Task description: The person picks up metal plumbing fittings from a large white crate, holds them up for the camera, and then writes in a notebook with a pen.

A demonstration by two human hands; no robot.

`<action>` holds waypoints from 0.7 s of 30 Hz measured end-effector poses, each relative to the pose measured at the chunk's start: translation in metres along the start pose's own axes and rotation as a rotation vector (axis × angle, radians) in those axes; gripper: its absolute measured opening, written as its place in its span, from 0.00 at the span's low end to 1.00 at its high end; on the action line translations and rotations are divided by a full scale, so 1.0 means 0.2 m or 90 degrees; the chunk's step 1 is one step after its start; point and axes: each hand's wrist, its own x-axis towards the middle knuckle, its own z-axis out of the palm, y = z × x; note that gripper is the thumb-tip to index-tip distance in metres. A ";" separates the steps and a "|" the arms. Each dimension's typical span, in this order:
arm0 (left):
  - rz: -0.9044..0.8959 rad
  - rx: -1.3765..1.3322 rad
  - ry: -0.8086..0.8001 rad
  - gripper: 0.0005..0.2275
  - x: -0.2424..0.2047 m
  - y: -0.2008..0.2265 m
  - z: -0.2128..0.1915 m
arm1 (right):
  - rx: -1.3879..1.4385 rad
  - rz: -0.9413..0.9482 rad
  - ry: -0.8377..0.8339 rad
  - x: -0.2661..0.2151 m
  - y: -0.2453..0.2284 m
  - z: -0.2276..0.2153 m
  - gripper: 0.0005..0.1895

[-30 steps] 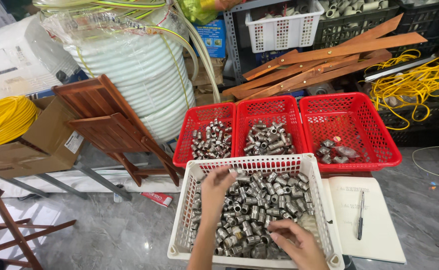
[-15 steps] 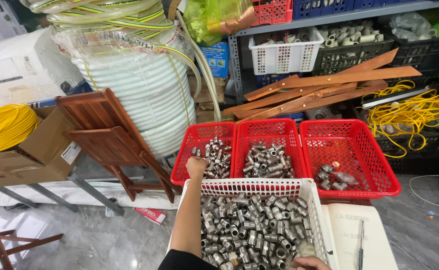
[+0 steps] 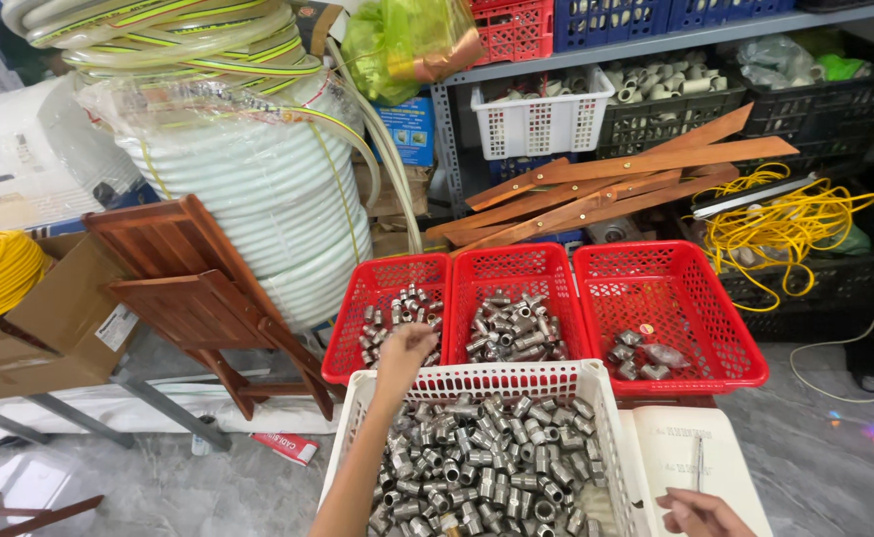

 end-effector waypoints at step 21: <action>0.676 0.081 0.319 0.09 -1.58 -0.26 1.89 | -0.076 -0.070 0.004 0.46 -0.14 -0.21 0.15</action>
